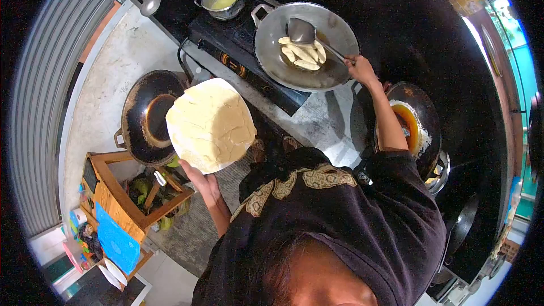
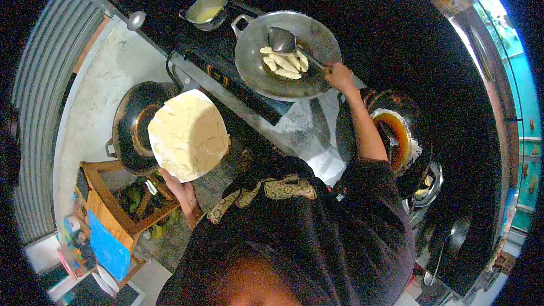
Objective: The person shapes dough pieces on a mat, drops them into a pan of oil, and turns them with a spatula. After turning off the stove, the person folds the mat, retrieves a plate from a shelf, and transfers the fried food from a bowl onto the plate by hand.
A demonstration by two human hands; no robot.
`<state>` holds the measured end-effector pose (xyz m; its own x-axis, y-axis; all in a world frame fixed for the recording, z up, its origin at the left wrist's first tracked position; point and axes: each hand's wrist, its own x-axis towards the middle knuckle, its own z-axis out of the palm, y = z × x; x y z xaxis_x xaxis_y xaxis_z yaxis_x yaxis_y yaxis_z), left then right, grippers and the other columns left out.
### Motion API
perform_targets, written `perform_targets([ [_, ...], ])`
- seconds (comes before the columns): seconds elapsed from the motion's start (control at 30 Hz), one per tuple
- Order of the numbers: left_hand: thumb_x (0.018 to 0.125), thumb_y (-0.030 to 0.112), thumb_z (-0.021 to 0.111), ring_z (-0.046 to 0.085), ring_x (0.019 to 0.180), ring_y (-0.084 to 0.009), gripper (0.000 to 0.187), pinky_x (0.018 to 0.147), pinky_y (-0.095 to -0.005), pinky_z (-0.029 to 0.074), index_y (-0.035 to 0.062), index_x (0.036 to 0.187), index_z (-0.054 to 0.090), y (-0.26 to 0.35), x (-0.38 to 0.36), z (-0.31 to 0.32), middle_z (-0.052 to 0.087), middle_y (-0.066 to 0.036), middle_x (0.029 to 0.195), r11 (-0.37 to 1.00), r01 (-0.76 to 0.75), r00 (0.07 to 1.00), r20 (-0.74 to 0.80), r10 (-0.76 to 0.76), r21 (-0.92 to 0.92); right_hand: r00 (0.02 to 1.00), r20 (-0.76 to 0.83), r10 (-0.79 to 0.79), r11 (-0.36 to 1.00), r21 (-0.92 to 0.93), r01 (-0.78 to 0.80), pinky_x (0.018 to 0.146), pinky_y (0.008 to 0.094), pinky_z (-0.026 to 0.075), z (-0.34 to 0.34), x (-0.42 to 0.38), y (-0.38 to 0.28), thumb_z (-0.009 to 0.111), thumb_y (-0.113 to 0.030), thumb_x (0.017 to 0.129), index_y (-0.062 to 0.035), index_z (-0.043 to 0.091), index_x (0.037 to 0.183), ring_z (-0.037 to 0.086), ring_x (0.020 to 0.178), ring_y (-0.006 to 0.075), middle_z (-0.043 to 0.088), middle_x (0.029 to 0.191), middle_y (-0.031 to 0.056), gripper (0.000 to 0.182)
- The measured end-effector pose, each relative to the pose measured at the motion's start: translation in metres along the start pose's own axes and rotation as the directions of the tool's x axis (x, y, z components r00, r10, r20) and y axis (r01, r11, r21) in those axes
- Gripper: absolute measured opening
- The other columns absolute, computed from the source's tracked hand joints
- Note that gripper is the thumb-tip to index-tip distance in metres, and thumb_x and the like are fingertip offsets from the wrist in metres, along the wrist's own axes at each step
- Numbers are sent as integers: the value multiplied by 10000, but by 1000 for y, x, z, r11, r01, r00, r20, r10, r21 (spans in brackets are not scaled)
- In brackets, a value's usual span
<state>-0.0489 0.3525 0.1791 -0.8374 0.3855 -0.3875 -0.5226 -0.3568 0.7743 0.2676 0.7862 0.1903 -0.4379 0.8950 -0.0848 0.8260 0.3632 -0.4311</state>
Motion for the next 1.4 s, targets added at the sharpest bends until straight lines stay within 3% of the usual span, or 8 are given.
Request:
perform_targets([
  [0.63, 944, 510, 367, 376, 1277, -251, 658, 1055, -392, 312, 42, 1398, 278, 1, 4, 2, 353, -105, 1423, 1000, 3, 999, 42, -2, -17, 964, -213, 161, 967, -160, -197, 817, 444, 467, -25, -30, 45, 536, -227, 844, -52, 641, 1073, 589, 950, 402, 625, 956, 262, 307],
  [0.73, 945, 512, 362, 382, 1272, -251, 656, 1051, -392, 319, 44, 1398, 279, 2, 4, 4, 352, -106, 1423, 1000, 9, 999, 32, -9, -11, 981, -144, 128, 974, -170, -151, 760, 417, 488, -13, -29, 43, 541, -234, 839, -35, 633, 1085, 638, 854, 365, 646, 909, 240, 329],
  [0.9, 952, 504, 345, 394, 1262, -262, 642, 1044, -399, 330, 44, 1396, 284, 5, 7, 2, 361, -109, 1416, 999, 36, 999, 3, -36, -14, 980, -60, 191, 981, 57, -188, 474, 290, 444, 31, -6, 69, 558, -236, 855, -56, 642, 1105, 545, 531, 131, 621, 737, 67, 319],
  [1.0, 954, 502, 338, 398, 1258, -267, 640, 1042, -406, 330, 47, 1399, 277, 5, 9, -2, 359, -108, 1416, 999, 33, 999, 3, -33, -5, 984, 11, 178, 974, 139, -177, 463, 286, 433, 20, -13, 48, 548, -219, 865, -60, 641, 1112, 530, 530, 122, 615, 733, 59, 308],
  [1.07, 956, 501, 334, 396, 1259, -267, 639, 1042, -407, 328, 48, 1402, 272, 5, 11, -7, 354, -107, 1420, 999, 35, 999, 5, -35, 0, 986, 11, 167, 973, 159, -167, 511, 304, 459, -7, -31, 7, 538, -210, 873, -46, 637, 1111, 549, 559, 139, 624, 744, 78, 306],
  [1.17, 954, 504, 332, 386, 1268, -265, 634, 1048, -407, 317, 53, 1397, 285, 6, 14, -10, 356, -100, 1421, 1000, 30, 1000, -1, -30, -7, 958, -241, -154, 981, -156, 119, 644, 343, 488, 15, -31, 32, 531, -207, 879, -21, 631, 1101, 622, 670, 217, 652, 791, 144, 306],
  [1.27, 948, 510, 340, 379, 1276, -268, 622, 1059, -412, 299, 65, 1382, 320, 7, 15, -8, 378, -88, 1414, 1000, 9, 1000, -8, -9, -6, 999, -47, 21, 1000, -15, -22, 777, 370, 472, -1, -57, -15, 537, -208, 879, -12, 626, 1096, 648, 831, 307, 654, 876, 217, 305],
  [1.4, 955, 497, 342, 377, 1272, -264, 630, 1050, -404, 311, 43, 1388, 291, 7, 21, -15, 352, -106, 1422, 1000, 18, 1000, -3, -18, 1, 998, 59, 2, 999, 43, -4, 775, 404, 473, 13, -68, -23, 555, -213, 868, -20, 627, 1100, 638, 871, 356, 646, 892, 242, 310],
])
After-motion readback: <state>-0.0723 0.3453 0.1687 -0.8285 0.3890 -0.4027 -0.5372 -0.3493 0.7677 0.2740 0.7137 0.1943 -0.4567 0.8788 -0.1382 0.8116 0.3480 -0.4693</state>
